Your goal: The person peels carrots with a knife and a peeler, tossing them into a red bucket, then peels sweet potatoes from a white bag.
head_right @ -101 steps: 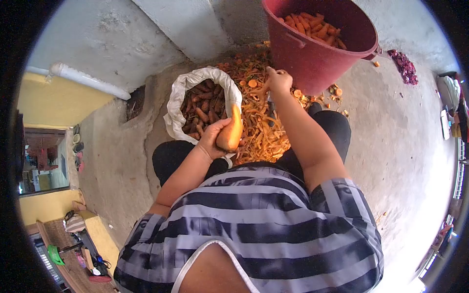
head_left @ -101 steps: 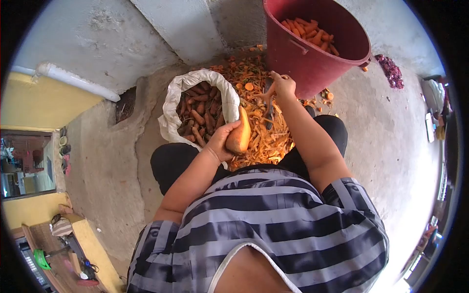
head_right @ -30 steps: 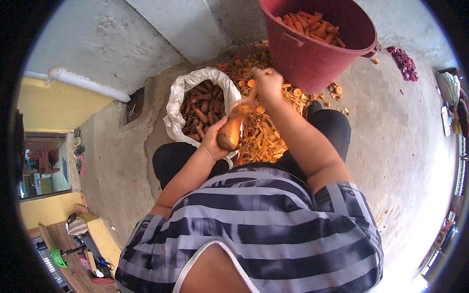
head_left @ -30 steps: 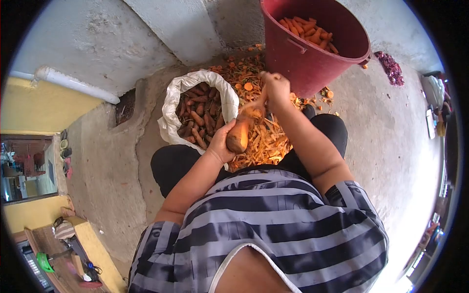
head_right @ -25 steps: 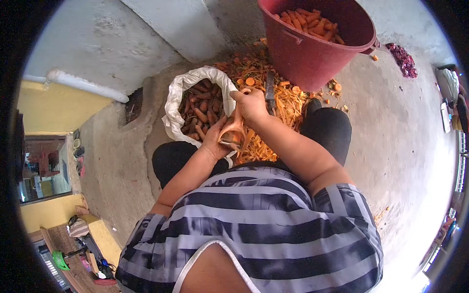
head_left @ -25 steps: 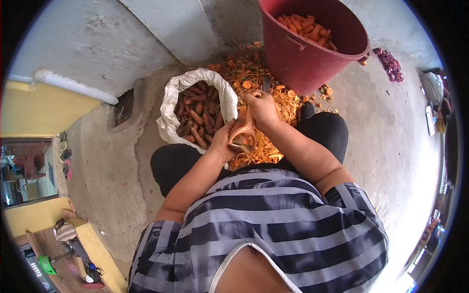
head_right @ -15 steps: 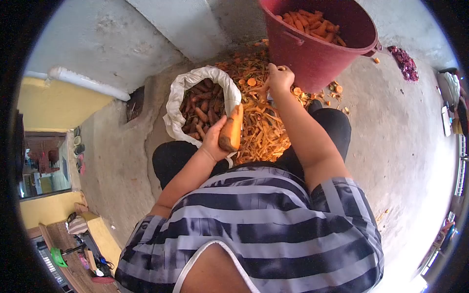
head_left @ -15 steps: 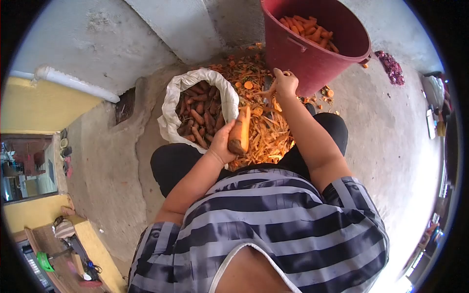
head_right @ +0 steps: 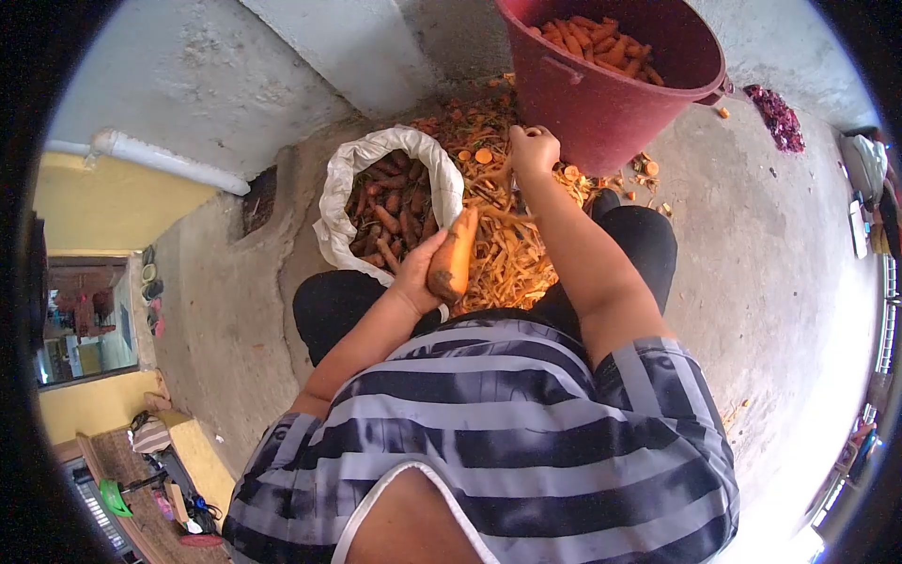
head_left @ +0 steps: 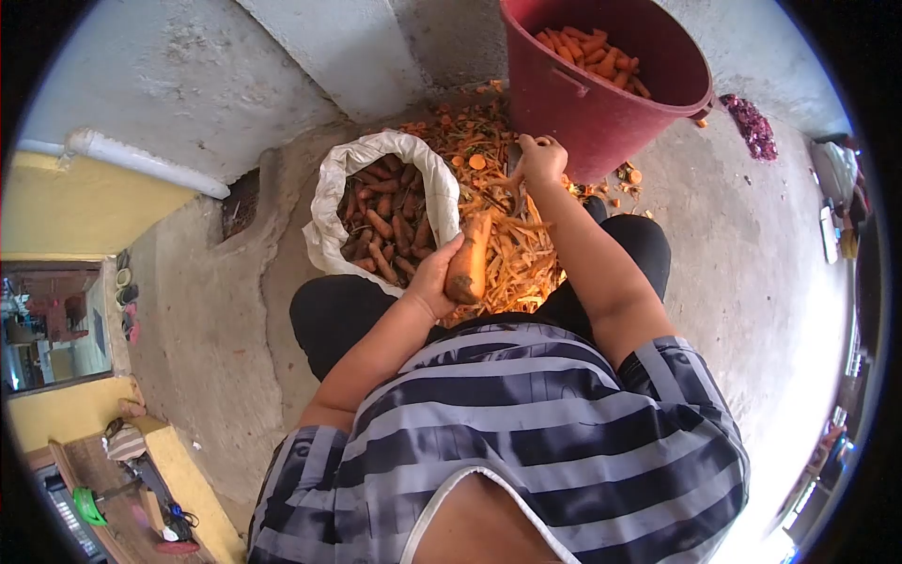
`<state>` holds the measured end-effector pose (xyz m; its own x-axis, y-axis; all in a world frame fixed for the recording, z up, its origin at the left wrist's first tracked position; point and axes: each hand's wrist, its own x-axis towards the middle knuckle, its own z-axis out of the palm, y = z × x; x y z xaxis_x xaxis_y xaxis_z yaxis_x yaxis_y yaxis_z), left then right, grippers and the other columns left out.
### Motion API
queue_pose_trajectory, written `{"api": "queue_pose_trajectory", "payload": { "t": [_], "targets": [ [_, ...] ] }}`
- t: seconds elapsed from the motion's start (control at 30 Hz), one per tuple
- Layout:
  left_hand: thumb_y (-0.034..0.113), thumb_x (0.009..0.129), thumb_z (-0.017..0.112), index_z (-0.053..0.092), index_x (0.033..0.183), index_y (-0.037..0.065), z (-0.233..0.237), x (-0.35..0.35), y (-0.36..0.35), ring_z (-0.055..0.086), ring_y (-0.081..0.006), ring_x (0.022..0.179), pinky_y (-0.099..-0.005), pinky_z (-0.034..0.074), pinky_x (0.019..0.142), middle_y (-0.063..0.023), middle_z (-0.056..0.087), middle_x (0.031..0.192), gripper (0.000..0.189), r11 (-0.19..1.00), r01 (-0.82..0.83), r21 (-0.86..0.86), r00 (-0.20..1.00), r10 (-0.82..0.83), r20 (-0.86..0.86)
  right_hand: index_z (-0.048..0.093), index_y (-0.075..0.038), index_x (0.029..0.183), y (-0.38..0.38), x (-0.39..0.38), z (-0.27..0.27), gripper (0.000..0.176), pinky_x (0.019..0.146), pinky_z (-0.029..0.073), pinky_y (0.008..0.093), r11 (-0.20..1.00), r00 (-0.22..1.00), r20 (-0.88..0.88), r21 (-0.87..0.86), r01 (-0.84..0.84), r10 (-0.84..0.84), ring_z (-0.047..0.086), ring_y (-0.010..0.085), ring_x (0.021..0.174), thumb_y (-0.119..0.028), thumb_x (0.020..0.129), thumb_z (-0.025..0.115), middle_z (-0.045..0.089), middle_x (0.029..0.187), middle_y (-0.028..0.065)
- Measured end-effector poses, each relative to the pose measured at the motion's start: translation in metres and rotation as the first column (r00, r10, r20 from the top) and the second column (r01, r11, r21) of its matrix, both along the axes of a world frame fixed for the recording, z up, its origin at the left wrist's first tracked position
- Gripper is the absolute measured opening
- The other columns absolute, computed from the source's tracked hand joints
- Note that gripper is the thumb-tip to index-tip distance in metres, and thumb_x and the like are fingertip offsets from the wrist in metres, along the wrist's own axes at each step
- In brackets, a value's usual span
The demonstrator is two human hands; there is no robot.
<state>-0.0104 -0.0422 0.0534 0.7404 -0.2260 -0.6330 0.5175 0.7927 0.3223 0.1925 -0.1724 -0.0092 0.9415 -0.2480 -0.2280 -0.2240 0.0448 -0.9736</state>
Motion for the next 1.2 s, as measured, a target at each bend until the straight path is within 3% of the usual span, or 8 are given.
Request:
{"api": "queue_pose_trajectory", "payload": {
  "t": [0.23,0.37,0.53,0.6,0.83,0.93,1.07,1.2],
  "targets": [
    [0.031,0.089,0.043,0.049,0.107,0.008,-0.004,0.011,0.009,0.058,-0.0187,0.081,-0.0349,0.05,0.07,-0.0068,0.056,0.095,0.03,0.997,-0.062,-0.049,0.998,0.064,0.029,0.048,-0.004,0.069,0.029,-0.102,0.098,0.015,0.042,0.032,0.0252,0.851,0.929,-0.111,0.451,-0.269,0.353,0.039,0.0086,0.048,-0.01,0.073,0.062,0.044,0.06,0.0001],
    [0.031,0.09,0.041,0.05,0.106,0.008,0.002,0.01,0.004,0.058,-0.0194,0.08,-0.034,0.05,0.069,-0.0069,0.057,0.093,0.029,0.998,0.011,-0.061,1.0,-0.01,0.018,0.051,-0.002,0.072,0.028,-0.098,0.082,0.013,0.044,0.035,0.0253,0.822,0.877,-0.075,0.394,-0.411,0.475,0.044,0.0099,0.051,-0.009,0.071,0.062,0.049,0.062,0.0021],
    [0.029,0.088,0.045,0.05,0.105,0.006,0.006,-0.002,-0.011,0.059,-0.0192,0.076,-0.0342,0.05,0.067,-0.0076,0.058,0.088,0.029,0.999,0.05,0.018,0.993,-0.048,-0.11,0.052,-0.001,0.072,0.009,-0.009,-0.003,0.016,0.046,0.038,0.0256,0.979,0.991,0.082,-0.186,-0.085,0.102,0.045,0.0119,0.051,-0.011,0.069,0.063,0.049,0.058,0.0036],
    [0.031,0.088,0.044,0.049,0.106,0.006,0.007,0.002,-0.003,0.059,-0.0196,0.075,-0.0352,0.05,0.066,-0.0079,0.058,0.089,0.03,0.999,0.045,-0.01,0.996,-0.046,-0.075,0.051,-0.001,0.072,-0.01,0.009,-0.014,0.018,0.045,0.038,0.0274,0.994,0.998,0.011,-0.084,0.067,-0.066,0.044,0.0126,0.05,-0.012,0.069,0.065,0.048,0.056,0.0037],
    [0.03,0.091,0.038,0.047,0.109,0.008,-0.001,0.012,0.011,0.057,-0.0218,0.085,-0.0365,0.048,0.075,-0.0075,0.056,0.096,0.03,0.996,-0.032,-0.081,0.999,0.03,-0.024,0.051,-0.003,0.069,0.016,-0.086,0.091,0.014,0.043,0.038,0.028,0.862,0.923,-0.136,0.426,-0.274,0.36,0.045,0.0129,0.046,-0.011,0.073,0.061,0.049,0.059,0.0036],
    [0.03,0.091,0.038,0.047,0.109,0.008,-0.011,0.011,0.008,0.056,-0.0217,0.088,-0.0365,0.048,0.076,-0.0078,0.056,0.097,0.03,0.998,-0.023,-0.066,1.0,0.022,-0.01,0.048,-0.004,0.061,0.03,-0.098,0.088,0.016,0.044,0.036,0.0272,0.847,0.894,-0.012,0.327,-0.42,0.448,0.042,0.0109,0.047,-0.006,0.07,0.062,0.046,0.057,0.0016],
    [0.031,0.09,0.039,0.048,0.109,0.007,0.009,0.014,0.006,0.058,-0.022,0.082,-0.0367,0.049,0.073,-0.0083,0.057,0.096,0.031,0.998,-0.042,0.049,0.999,0.042,-0.014,0.048,-0.003,0.061,0.039,-0.076,0.049,0.017,0.046,0.036,0.0279,0.87,0.905,-0.177,0.395,-0.293,0.386,0.043,0.0115,0.048,-0.008,0.067,0.063,0.047,0.056,0.002],
    [0.03,0.088,0.044,0.05,0.105,0.006,-0.018,0.001,0.009,0.059,-0.0199,0.077,-0.0345,0.049,0.068,-0.0073,0.058,0.092,0.03,0.992,0.061,0.113,0.998,-0.057,-0.037,0.05,-0.002,0.065,0.037,-0.034,0.025,0.015,0.047,0.037,0.0317,0.979,0.985,-0.081,-0.123,-0.162,0.153,0.043,0.013,0.048,-0.01,0.067,0.063,0.049,0.056,0.0028]
  ]
}}
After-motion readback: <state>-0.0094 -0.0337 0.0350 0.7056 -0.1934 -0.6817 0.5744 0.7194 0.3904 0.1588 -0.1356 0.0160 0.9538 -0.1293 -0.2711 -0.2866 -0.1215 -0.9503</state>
